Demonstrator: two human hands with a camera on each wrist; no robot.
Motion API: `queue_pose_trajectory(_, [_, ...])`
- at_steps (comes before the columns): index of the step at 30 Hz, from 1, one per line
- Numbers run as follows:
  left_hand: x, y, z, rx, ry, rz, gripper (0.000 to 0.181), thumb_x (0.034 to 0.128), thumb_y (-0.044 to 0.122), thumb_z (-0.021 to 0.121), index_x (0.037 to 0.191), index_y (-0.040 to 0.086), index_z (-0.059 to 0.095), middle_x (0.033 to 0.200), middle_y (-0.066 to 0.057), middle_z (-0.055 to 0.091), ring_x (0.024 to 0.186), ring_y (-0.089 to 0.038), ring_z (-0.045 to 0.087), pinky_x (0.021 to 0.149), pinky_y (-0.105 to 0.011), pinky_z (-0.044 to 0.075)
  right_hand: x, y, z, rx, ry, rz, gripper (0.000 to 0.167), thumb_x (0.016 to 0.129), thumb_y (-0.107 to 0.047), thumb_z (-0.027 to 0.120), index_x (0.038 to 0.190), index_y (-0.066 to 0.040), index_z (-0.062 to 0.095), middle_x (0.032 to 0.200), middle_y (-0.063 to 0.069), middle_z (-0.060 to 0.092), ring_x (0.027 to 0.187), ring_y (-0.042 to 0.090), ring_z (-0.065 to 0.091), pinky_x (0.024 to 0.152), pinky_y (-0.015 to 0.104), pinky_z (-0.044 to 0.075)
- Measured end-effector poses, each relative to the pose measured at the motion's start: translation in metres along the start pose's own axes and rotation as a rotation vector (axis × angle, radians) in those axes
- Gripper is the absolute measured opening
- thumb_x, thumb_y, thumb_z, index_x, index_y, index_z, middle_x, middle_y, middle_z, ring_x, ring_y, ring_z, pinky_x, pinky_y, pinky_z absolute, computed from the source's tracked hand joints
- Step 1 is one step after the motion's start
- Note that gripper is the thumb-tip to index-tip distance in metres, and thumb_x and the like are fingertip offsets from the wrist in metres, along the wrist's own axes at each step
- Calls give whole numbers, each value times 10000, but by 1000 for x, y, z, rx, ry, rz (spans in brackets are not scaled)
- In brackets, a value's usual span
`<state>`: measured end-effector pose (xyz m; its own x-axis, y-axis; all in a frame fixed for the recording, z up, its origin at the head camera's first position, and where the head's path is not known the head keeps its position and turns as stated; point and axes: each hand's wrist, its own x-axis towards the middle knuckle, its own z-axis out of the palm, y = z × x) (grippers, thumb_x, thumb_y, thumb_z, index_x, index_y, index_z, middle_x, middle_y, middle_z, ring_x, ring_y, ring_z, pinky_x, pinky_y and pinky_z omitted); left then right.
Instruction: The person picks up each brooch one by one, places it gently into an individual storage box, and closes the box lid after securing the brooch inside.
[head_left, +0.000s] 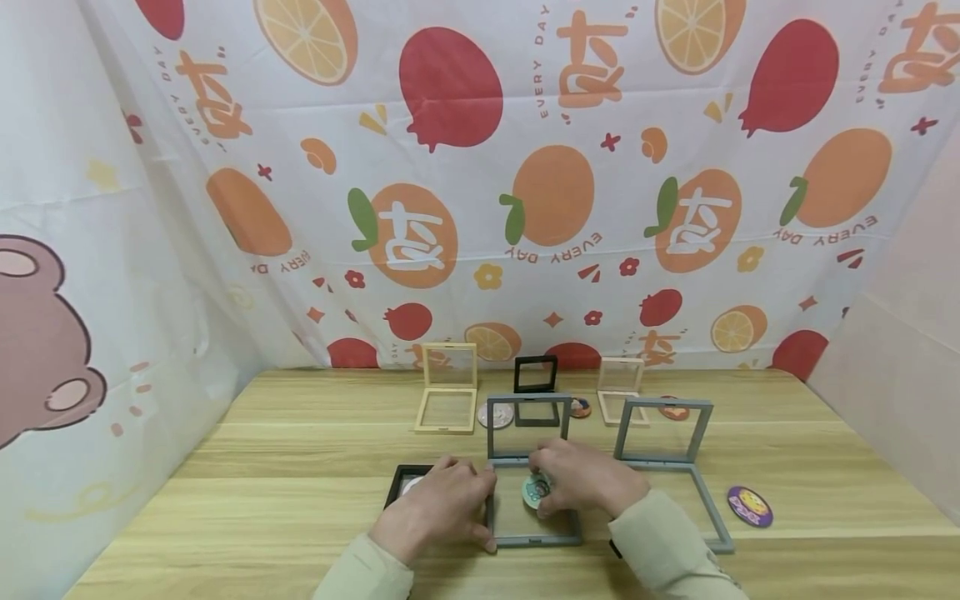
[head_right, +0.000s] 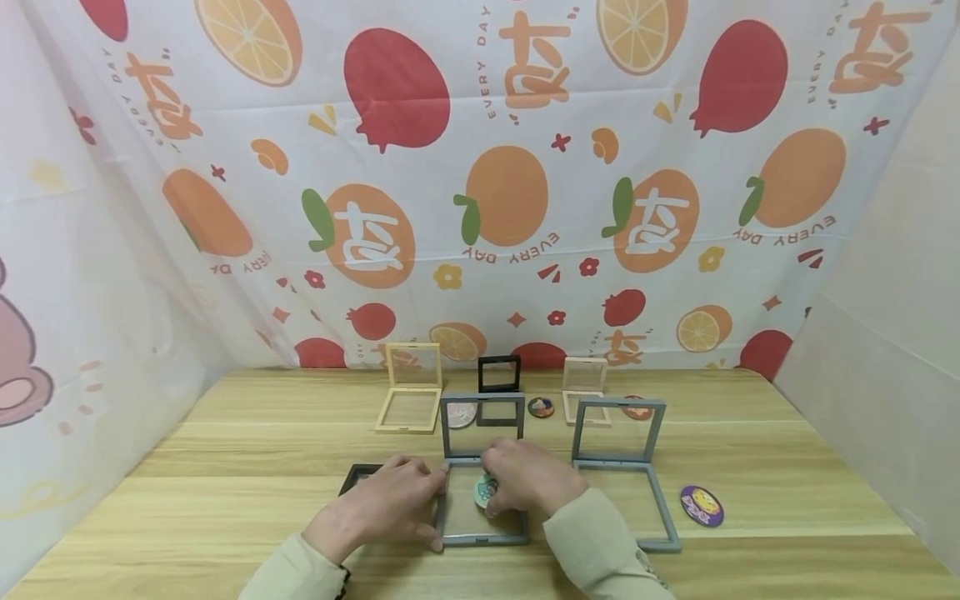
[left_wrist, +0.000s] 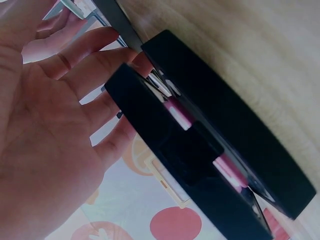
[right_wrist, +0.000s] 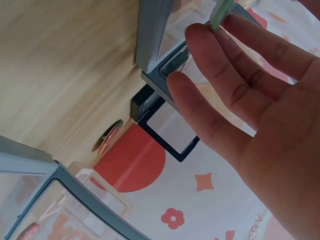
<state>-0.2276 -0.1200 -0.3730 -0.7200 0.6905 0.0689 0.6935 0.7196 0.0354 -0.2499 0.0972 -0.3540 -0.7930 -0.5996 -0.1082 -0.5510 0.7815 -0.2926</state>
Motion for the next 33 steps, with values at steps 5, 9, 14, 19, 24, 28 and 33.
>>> queue_pose_trajectory(5, [0,-1,1,-1,0,5,524,644,514,895,887,142,618,712,73,586,899,-182,665,910,-426,465,1,-1,3,-23,0,-18,349,760,-199,897,1023,-56,717,952,-19,588,779,96,507,708,288,487])
queue_pose_trajectory(9, [0,-2,1,-1,-1,10,521,649,519,891,883,146,612,708,79,579,901,-178,666,919,-430,465,2,-1,4,-25,5,-27,355,765,-201,895,1029,-49,715,933,-27,579,757,88,502,681,273,477])
queue_pose_trajectory(14, [1,0,0,-1,3,16,520,652,517,891,885,145,611,710,75,581,895,-182,668,914,-430,469,2,-1,6,-32,16,-36,369,769,-218,896,1039,-39,719,947,-14,594,750,85,505,668,264,472])
queue_pose_trajectory(19, [-1,-1,1,-1,-6,-1,539,647,521,891,908,133,623,721,65,592,902,-200,669,900,-423,465,4,-1,8,-31,17,-49,345,779,-226,890,1014,-46,713,910,-34,573,735,82,490,655,260,457])
queue_pose_trajectory(24, [-2,-2,1,6,7,5,568,641,532,888,937,117,638,723,63,586,879,-199,658,864,-399,460,5,-2,10,-30,19,-49,339,783,-234,889,1006,-53,709,902,-41,561,740,83,488,663,261,458])
queue_pose_trajectory(28, [-2,-2,1,7,10,12,568,644,539,882,936,119,634,706,80,559,856,-180,648,854,-390,457,4,-1,10,-25,25,-54,335,781,-232,892,996,-54,708,887,-47,554,726,78,481,656,257,454])
queue_pose_trajectory(33, [-2,-1,0,12,3,4,558,646,540,881,926,128,630,705,81,558,863,-185,652,855,-394,461,4,-1,10,-24,26,-57,331,787,-244,889,989,-57,706,883,-51,555,725,76,475,656,262,448])
